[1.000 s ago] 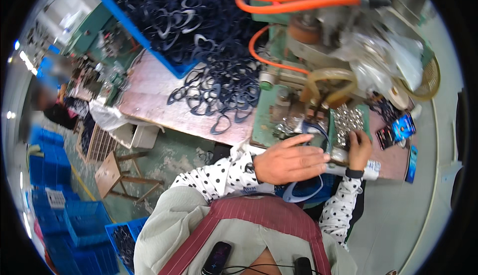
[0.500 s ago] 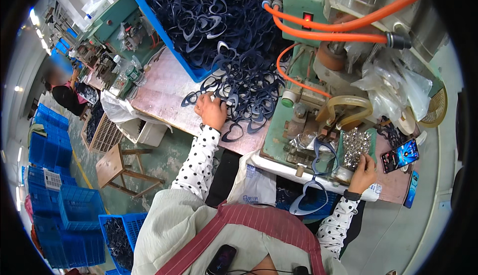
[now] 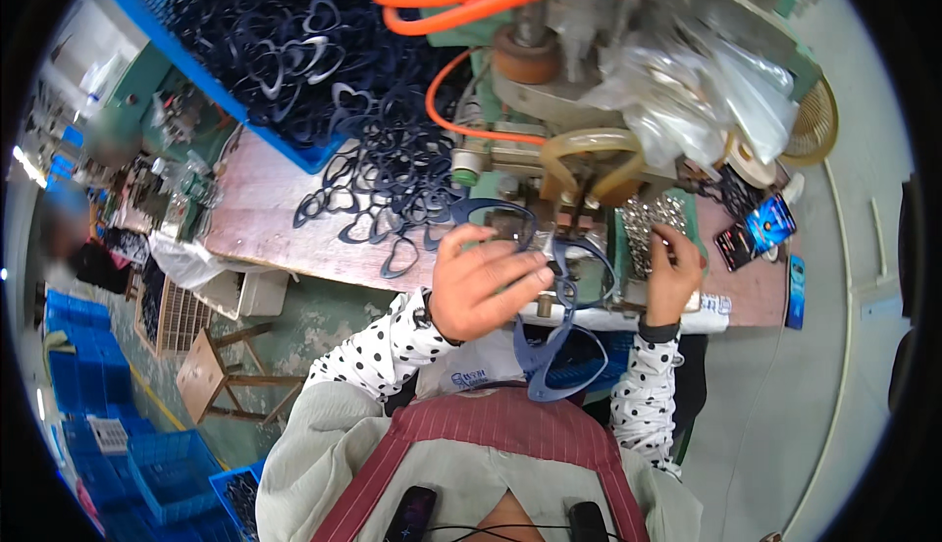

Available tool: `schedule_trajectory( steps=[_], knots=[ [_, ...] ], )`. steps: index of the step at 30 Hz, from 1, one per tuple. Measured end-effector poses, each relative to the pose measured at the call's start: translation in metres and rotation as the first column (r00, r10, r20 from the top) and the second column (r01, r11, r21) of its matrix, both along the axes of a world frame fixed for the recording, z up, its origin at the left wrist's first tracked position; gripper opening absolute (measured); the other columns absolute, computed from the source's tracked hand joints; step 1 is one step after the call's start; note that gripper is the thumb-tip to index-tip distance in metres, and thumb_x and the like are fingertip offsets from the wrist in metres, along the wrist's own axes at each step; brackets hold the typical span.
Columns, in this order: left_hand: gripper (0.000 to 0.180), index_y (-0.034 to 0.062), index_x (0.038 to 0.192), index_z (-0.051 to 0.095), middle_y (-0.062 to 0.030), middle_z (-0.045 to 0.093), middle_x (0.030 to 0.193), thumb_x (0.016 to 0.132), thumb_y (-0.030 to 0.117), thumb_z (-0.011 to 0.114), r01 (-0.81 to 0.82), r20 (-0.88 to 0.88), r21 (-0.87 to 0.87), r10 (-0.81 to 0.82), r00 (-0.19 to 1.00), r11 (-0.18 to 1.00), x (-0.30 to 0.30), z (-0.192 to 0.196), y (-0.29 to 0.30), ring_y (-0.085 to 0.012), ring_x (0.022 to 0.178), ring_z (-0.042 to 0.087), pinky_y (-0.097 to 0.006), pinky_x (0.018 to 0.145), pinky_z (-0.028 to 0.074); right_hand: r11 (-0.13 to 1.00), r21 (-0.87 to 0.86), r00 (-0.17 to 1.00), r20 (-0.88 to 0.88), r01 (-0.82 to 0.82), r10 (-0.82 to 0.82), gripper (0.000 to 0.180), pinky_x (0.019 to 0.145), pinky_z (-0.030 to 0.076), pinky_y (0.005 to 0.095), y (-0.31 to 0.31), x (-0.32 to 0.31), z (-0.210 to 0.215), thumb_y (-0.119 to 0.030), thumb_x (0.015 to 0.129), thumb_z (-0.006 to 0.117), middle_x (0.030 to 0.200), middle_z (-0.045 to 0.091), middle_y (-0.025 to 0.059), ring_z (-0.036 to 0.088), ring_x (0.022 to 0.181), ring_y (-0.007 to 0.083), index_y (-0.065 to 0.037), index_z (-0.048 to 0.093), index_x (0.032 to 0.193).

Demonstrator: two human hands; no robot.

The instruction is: The person repeatedly picks up dark plastic frames and small metal components from a workbench. They insert the metal parts into the frames using a small press machine and then place the assembled units into a blue crate.

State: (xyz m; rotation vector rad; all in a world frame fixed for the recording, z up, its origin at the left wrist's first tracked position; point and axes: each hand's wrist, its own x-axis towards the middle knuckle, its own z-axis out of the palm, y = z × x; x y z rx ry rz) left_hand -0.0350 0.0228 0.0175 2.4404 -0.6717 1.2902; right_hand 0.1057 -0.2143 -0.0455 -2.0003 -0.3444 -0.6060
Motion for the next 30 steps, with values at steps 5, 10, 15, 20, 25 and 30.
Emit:
schedule_trajectory(
  steps=[5,10,15,20,25,30],
  knots=[
    [0.029,0.0095,0.105,0.068,-0.0048,0.070,0.099,0.077,0.016,0.073,0.115,0.068,0.066,-0.120,0.990,0.991,0.007,0.008,-0.023,-0.0176,0.080,0.064,-0.037,0.083,0.049,0.932,0.234,0.944,-0.118,-0.276,0.309,0.017,0.064,0.044,0.0251,0.030,-0.030,0.054,0.002,0.077,0.070,0.084,0.067,0.0060,0.057,0.076,0.0144,-0.004,0.073,0.092],
    [0.031,0.0035,0.106,0.067,-0.0087,0.069,0.099,0.079,0.018,0.072,0.285,0.032,0.023,-0.286,0.958,0.958,0.015,0.005,-0.029,-0.0199,0.079,0.064,-0.037,0.081,0.052,0.898,0.196,0.884,-0.185,-0.394,0.429,0.017,0.059,0.041,0.0243,0.040,-0.048,0.082,0.001,0.074,0.072,0.084,0.068,0.0038,0.052,0.071,0.0101,-0.004,0.074,0.090],
    [0.035,0.0012,0.109,0.066,-0.0110,0.068,0.100,0.079,0.019,0.072,0.379,0.014,-0.002,-0.379,0.925,0.926,0.019,-0.003,-0.029,-0.0224,0.079,0.065,-0.038,0.081,0.053,0.900,0.294,0.864,-0.296,-0.323,0.407,0.035,0.051,0.035,0.0207,0.053,-0.049,0.077,-0.004,0.072,0.075,0.080,0.069,0.0024,0.043,0.057,0.0037,-0.004,0.065,0.106],
    [0.029,0.0012,0.107,0.066,-0.0115,0.068,0.097,0.082,0.017,0.068,0.436,0.057,0.070,-0.440,0.896,0.897,0.010,-0.006,-0.031,-0.0229,0.077,0.063,-0.037,0.079,0.052,0.830,0.455,0.800,-0.338,-0.323,0.496,0.047,0.049,0.033,0.0181,0.068,-0.046,0.081,-0.002,0.072,0.075,0.079,0.068,0.0023,0.040,0.055,0.0007,-0.001,0.051,0.113],
    [0.026,-0.0008,0.104,0.066,-0.0126,0.068,0.096,0.080,0.009,0.063,0.580,0.119,0.014,-0.578,0.808,0.814,0.014,0.005,-0.029,-0.0237,0.076,0.064,-0.037,0.079,0.053,0.779,0.549,0.795,-0.304,-0.304,0.524,0.054,0.050,0.034,0.0178,0.073,-0.047,0.071,-0.001,0.072,0.076,0.078,0.067,0.0024,0.042,0.056,0.0013,-0.001,0.046,0.117],
    [0.027,-0.0057,0.102,0.066,-0.0175,0.068,0.097,0.079,0.008,0.063,0.663,0.128,-0.024,-0.655,0.745,0.748,0.023,0.002,-0.028,-0.0284,0.082,0.065,-0.041,0.081,0.054,0.849,0.419,0.858,-0.251,-0.321,0.449,0.056,0.064,0.042,0.0222,0.063,-0.044,0.073,-0.003,0.073,0.076,0.088,0.069,0.0046,0.054,0.071,0.0071,-0.001,0.047,0.121]
  ],
)
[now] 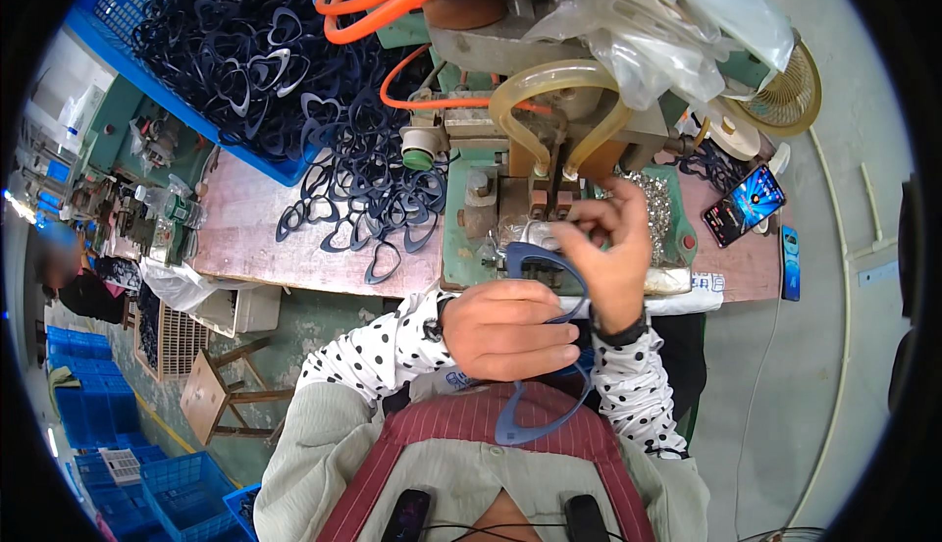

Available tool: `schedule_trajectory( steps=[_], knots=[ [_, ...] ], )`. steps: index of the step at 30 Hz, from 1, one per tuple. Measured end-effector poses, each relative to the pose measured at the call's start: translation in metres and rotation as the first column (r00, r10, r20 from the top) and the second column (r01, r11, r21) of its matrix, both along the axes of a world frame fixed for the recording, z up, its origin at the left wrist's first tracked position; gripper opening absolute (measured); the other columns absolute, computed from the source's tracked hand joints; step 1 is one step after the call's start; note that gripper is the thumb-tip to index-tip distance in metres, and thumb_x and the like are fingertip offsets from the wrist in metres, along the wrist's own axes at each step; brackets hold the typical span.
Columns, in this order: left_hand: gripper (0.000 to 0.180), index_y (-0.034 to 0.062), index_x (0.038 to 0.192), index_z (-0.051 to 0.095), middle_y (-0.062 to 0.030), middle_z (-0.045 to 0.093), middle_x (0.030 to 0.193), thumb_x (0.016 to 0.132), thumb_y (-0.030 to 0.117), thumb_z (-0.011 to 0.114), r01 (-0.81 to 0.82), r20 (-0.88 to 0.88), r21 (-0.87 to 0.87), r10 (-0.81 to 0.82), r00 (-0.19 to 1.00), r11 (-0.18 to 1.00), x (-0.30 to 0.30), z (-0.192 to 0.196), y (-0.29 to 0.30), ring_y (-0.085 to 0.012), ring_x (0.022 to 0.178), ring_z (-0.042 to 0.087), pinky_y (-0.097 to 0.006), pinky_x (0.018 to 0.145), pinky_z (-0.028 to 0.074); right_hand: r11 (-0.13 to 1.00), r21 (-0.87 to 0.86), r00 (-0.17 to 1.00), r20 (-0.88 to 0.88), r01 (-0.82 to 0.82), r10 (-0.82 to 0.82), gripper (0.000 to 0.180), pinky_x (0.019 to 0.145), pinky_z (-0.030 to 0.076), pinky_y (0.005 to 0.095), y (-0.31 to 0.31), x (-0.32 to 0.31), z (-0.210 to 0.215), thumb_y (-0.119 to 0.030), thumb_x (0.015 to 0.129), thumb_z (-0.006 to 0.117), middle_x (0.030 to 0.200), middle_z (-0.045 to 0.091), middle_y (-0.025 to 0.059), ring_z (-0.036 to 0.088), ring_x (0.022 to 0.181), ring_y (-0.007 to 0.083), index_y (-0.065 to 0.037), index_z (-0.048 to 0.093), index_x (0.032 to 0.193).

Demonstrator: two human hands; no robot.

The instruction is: The person repeatedly picks up dark plastic frames and small metal components from a workbench. They insert the metal parts into the frames using a small press machine and then place the assembled units into a blue crate.

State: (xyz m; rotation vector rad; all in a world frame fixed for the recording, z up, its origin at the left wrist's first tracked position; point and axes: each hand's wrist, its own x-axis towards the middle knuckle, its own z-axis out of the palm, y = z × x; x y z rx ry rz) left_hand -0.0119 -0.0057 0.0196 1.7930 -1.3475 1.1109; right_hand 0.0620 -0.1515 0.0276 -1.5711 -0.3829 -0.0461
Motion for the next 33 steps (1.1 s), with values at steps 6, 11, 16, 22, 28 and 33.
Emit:
schedule_trajectory(
  steps=[6,11,16,22,28,33],
  knots=[
    [0.030,-0.0041,0.110,0.063,-0.0157,0.065,0.110,0.082,0.004,0.061,-0.006,-0.132,0.149,0.026,0.991,0.989,0.017,-0.016,0.002,-0.0287,0.094,0.064,-0.045,0.092,0.052,0.796,-0.337,0.863,0.256,0.502,-0.436,0.042,0.082,0.050,0.0321,-0.087,0.064,-0.072,-0.006,0.079,0.072,0.101,0.070,0.0121,0.066,0.090,0.0208,-0.003,0.058,0.118],
    [0.032,-0.0041,0.111,0.063,-0.0155,0.064,0.110,0.081,0.004,0.061,-0.011,-0.108,0.105,0.023,0.994,0.994,0.017,-0.024,0.002,-0.0280,0.090,0.062,-0.044,0.088,0.052,0.739,-0.602,0.947,0.103,0.303,-0.305,0.028,0.074,0.051,0.0321,-0.118,0.046,-0.067,-0.013,0.084,0.069,0.092,0.070,0.0146,0.067,0.082,0.0243,-0.003,0.064,0.109],
    [0.031,-0.0032,0.108,0.065,-0.0148,0.064,0.109,0.078,0.006,0.064,-0.021,-0.111,0.078,0.029,0.993,0.997,0.016,-0.027,-0.002,-0.0280,0.089,0.061,-0.043,0.086,0.053,0.483,-0.736,0.874,0.458,0.474,-0.160,0.020,0.074,0.048,0.0412,-0.106,0.048,-0.099,-0.019,0.083,0.070,0.090,0.064,0.0138,0.061,0.088,0.0335,-0.006,0.066,0.097],
    [0.037,0.0107,0.118,0.063,-0.0050,0.063,0.120,0.081,0.015,0.066,-0.304,-0.065,0.206,0.323,0.944,0.930,-0.006,-0.018,0.002,-0.0226,0.110,0.061,-0.050,0.095,0.045,0.710,-0.503,0.854,0.434,0.493,-0.286,0.007,0.077,0.047,0.0390,-0.112,0.065,-0.114,-0.010,0.087,0.065,0.088,0.064,0.0122,0.060,0.087,0.0315,-0.004,0.064,0.091],
    [0.019,0.0117,0.099,0.069,-0.0056,0.062,0.105,0.080,0.016,0.069,-0.807,-0.270,0.067,0.789,0.551,0.586,-0.027,-0.090,0.070,-0.0227,0.093,0.057,-0.040,0.078,0.041,0.740,-0.441,0.861,0.291,0.508,-0.418,0.010,0.067,0.051,0.0335,-0.107,0.057,-0.115,-0.013,0.093,0.061,0.086,0.069,0.0120,0.068,0.075,0.0238,-0.003,0.062,0.096],
    [0.014,0.0104,0.088,0.068,-0.0060,0.056,0.090,0.076,0.016,0.071,-0.920,-0.373,0.372,0.927,-0.027,0.123,-0.025,-0.124,0.128,-0.0270,0.087,0.052,-0.040,0.073,0.037,0.752,-0.384,0.843,0.299,0.536,-0.448,0.012,0.063,0.052,0.0311,-0.108,0.057,-0.119,-0.013,0.095,0.059,0.082,0.069,0.0104,0.069,0.070,0.0191,-0.003,0.061,0.101]
  ],
)
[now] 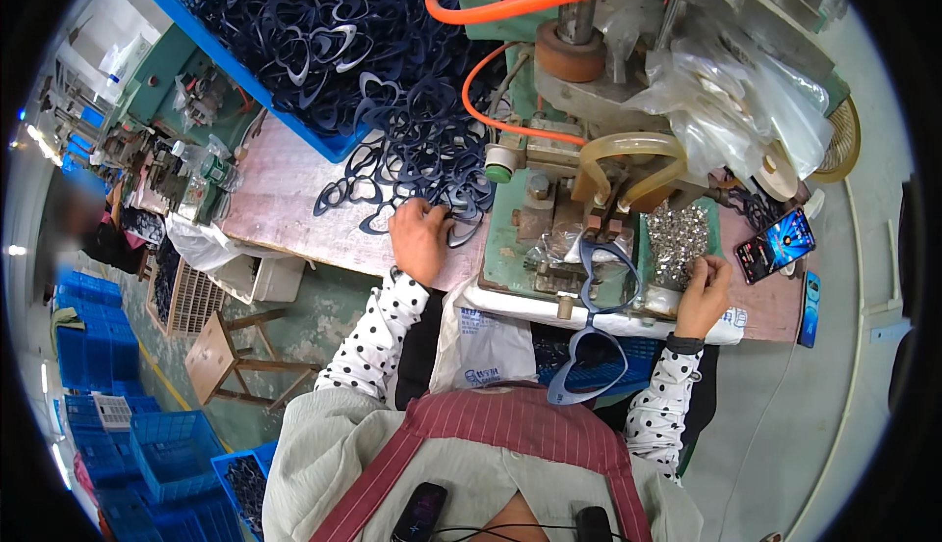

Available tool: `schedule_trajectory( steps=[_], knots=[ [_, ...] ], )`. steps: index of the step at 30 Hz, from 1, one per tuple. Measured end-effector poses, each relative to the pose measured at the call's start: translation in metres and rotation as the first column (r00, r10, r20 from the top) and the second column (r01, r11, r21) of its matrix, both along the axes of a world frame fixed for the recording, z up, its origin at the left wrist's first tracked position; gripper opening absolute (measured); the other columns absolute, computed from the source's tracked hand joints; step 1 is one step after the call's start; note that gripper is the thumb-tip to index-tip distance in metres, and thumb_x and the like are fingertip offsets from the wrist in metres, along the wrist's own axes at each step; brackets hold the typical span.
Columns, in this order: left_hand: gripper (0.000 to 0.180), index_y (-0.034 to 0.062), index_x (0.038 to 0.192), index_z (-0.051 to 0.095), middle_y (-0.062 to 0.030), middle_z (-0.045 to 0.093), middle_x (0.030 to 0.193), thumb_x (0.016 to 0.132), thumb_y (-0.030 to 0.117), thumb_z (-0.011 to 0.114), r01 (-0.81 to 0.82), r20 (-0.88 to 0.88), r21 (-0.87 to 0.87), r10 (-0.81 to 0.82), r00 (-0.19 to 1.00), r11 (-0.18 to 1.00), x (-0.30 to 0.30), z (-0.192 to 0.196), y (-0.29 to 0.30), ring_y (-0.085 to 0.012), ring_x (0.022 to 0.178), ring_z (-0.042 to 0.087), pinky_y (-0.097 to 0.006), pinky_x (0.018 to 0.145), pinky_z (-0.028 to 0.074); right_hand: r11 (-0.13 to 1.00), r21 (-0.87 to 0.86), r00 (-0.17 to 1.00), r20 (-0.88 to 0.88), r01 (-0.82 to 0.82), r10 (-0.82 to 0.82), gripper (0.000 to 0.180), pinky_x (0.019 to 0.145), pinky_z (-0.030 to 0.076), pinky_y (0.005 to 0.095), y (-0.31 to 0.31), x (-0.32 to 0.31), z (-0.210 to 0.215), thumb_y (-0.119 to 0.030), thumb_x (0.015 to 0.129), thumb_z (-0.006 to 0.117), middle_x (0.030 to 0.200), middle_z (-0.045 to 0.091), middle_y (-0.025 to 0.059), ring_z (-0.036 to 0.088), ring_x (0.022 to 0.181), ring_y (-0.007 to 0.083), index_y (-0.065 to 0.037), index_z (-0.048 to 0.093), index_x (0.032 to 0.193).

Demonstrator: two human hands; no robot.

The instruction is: The person repeatedly picks up dark plastic frames and small metal components from a workbench. They insert the metal parts into the frames using a small press machine and then place the assembled units into a blue crate.

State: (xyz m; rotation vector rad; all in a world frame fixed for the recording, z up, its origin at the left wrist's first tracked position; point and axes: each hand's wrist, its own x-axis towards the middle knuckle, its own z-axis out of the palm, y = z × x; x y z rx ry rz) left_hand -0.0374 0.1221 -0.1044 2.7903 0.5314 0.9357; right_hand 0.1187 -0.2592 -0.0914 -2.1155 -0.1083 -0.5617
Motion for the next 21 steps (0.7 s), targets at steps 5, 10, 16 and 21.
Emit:
schedule_trajectory(
  steps=[5,10,16,21],
  knots=[
    [0.013,0.0089,0.093,0.060,-0.0072,0.058,0.092,0.083,0.012,0.067,0.039,0.141,0.069,-0.048,0.989,0.997,0.008,0.032,0.010,-0.0285,0.083,0.056,-0.040,0.072,0.038,0.995,-0.090,0.987,0.159,0.040,-0.025,0.012,0.062,0.052,0.0307,0.005,-0.004,0.007,-0.011,0.094,0.058,0.086,0.069,0.0096,0.069,0.070,0.0196,-0.003,0.062,0.103],
    [0.014,0.0013,0.102,0.048,-0.0096,0.060,0.065,0.095,0.010,0.057,0.200,0.339,-0.401,-0.057,0.939,0.894,0.007,0.077,-0.011,-0.0236,0.047,0.060,-0.033,0.046,0.046,0.998,0.012,0.997,0.041,-0.063,0.063,0.010,0.069,0.051,0.0310,0.007,-0.003,0.009,-0.007,0.091,0.061,0.090,0.069,0.0097,0.066,0.077,0.0191,-0.003,0.065,0.099],
    [0.031,0.0078,0.098,0.065,-0.0066,0.070,0.093,0.070,-0.003,0.065,0.470,0.412,0.029,-0.439,0.798,0.882,-0.002,0.110,-0.057,-0.0239,0.075,0.064,-0.037,0.076,0.049,0.951,0.215,0.973,-0.018,-0.223,0.232,0.016,0.068,0.046,0.0256,0.048,-0.016,0.054,0.002,0.082,0.067,0.089,0.068,0.0060,0.059,0.078,0.0140,-0.004,0.072,0.096],
    [0.035,0.0136,0.109,0.068,-0.0010,0.069,0.097,0.074,0.013,0.069,0.654,0.280,0.309,-0.724,0.631,0.690,0.004,0.121,-0.102,-0.0165,0.085,0.061,-0.043,0.093,0.041,0.862,0.311,0.904,-0.024,-0.400,0.428,0.015,0.060,0.039,0.0201,0.073,-0.043,0.102,0.002,0.079,0.069,0.083,0.065,0.0002,0.048,0.065,0.0054,-0.002,0.072,0.094]
  ],
)
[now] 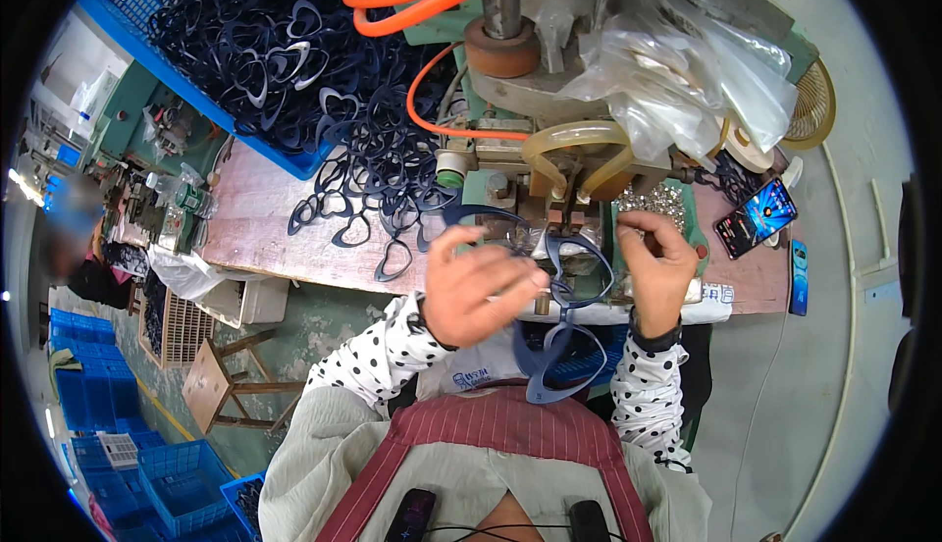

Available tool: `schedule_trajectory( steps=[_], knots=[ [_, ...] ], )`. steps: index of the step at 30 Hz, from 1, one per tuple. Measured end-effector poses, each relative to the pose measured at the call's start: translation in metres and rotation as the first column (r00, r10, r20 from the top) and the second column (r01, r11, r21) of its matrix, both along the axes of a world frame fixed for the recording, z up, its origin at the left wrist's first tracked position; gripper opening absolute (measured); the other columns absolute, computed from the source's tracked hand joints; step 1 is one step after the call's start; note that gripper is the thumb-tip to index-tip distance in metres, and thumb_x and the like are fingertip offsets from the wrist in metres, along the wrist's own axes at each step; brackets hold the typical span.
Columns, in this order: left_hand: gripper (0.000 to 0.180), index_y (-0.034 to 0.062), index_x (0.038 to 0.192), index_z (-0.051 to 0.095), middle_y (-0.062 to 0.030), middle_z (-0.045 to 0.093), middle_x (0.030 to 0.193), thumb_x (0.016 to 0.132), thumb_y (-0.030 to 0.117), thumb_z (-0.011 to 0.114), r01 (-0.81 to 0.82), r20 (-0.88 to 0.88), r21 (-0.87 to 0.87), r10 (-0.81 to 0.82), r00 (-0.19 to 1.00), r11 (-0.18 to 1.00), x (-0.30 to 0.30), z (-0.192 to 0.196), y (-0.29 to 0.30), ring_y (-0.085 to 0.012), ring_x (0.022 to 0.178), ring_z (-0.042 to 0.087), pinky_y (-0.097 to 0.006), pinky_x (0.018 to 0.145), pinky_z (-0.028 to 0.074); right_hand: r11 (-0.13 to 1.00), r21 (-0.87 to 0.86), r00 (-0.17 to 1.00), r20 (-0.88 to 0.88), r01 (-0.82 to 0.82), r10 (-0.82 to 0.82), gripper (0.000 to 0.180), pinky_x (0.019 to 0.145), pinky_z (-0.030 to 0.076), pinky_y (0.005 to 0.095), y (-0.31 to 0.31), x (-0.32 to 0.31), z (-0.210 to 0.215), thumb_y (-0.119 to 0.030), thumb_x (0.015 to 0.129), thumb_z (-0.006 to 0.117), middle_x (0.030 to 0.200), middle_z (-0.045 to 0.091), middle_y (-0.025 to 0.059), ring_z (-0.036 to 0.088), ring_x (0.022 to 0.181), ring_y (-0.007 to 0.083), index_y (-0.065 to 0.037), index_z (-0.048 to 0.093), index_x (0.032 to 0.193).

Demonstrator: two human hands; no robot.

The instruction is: The person repeatedly picks up dark plastic frames and small metal components from a workbench. They insert the metal parts into the frames using a small press machine and then place the assembled units into a blue crate.

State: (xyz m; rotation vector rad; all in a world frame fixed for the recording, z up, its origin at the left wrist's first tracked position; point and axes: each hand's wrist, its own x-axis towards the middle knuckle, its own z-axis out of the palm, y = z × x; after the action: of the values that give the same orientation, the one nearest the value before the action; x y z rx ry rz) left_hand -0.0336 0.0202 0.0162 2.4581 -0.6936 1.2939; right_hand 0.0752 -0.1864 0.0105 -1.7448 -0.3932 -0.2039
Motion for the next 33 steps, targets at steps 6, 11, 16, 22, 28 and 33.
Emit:
schedule_trajectory(
  steps=[6,11,16,22,28,33],
  knots=[
    [0.033,0.0050,0.106,0.069,-0.0057,0.069,0.097,0.074,0.012,0.069,0.196,0.033,-0.026,-0.195,0.980,0.980,0.009,0.008,-0.031,-0.0192,0.081,0.064,-0.041,0.087,0.050,0.990,0.014,0.989,-0.045,-0.139,0.139,0.032,0.050,0.032,0.0199,0.019,-0.019,0.020,-0.001,0.071,0.074,0.081,0.070,0.0021,0.039,0.056,0.0021,-0.003,0.065,0.102],
    [0.035,0.0002,0.109,0.067,-0.0113,0.068,0.098,0.076,0.009,0.065,0.365,-0.023,-0.109,-0.369,0.929,0.925,0.014,-0.001,-0.031,-0.0214,0.080,0.064,-0.041,0.087,0.052,0.992,0.032,0.983,-0.135,-0.122,0.126,0.037,0.045,0.028,0.0191,0.024,-0.017,0.018,-0.003,0.072,0.076,0.080,0.070,0.0022,0.036,0.052,-0.0002,-0.003,0.059,0.105],
    [0.037,-0.0016,0.112,0.065,-0.0115,0.068,0.097,0.077,0.010,0.063,0.440,-0.020,-0.015,-0.440,0.898,0.898,0.009,-0.003,-0.026,-0.0228,0.078,0.063,-0.040,0.084,0.052,0.988,0.058,0.967,-0.207,-0.141,0.150,0.043,0.046,0.029,0.0184,0.034,-0.014,0.028,-0.004,0.072,0.076,0.080,0.069,0.0029,0.037,0.053,-0.0003,-0.003,0.054,0.108],
    [0.034,-0.0014,0.110,0.065,-0.0128,0.067,0.098,0.078,0.011,0.062,0.579,0.031,0.002,-0.579,0.815,0.815,0.015,0.003,-0.024,-0.0246,0.081,0.063,-0.041,0.086,0.051,0.938,0.305,0.946,-0.220,-0.167,0.240,0.049,0.054,0.036,0.0174,0.043,-0.016,0.017,0.000,0.073,0.074,0.083,0.069,0.0038,0.049,0.063,0.0013,0.000,0.049,0.115],
    [0.031,-0.0028,0.110,0.065,-0.0144,0.065,0.103,0.082,0.009,0.063,0.675,-0.079,0.031,-0.671,0.737,0.737,0.042,-0.008,-0.023,-0.0272,0.090,0.063,-0.045,0.093,0.051,0.946,-0.171,0.957,0.148,0.274,-0.250,0.048,0.079,0.049,0.0347,-0.016,0.037,-0.030,-0.006,0.073,0.076,0.094,0.071,0.0087,0.066,0.085,0.0234,-0.006,0.057,0.118],
    [0.026,-0.0033,0.108,0.066,-0.0143,0.066,0.105,0.084,0.006,0.062,0.687,-0.100,0.008,-0.683,0.723,0.726,0.044,-0.010,-0.020,-0.0263,0.089,0.063,-0.044,0.092,0.051,0.931,-0.286,0.968,-0.038,0.228,-0.249,0.030,0.070,0.050,0.0341,-0.076,0.052,-0.083,-0.011,0.082,0.070,0.085,0.070,0.0118,0.067,0.077,0.0242,-0.003,0.063,0.110]
  ],
)
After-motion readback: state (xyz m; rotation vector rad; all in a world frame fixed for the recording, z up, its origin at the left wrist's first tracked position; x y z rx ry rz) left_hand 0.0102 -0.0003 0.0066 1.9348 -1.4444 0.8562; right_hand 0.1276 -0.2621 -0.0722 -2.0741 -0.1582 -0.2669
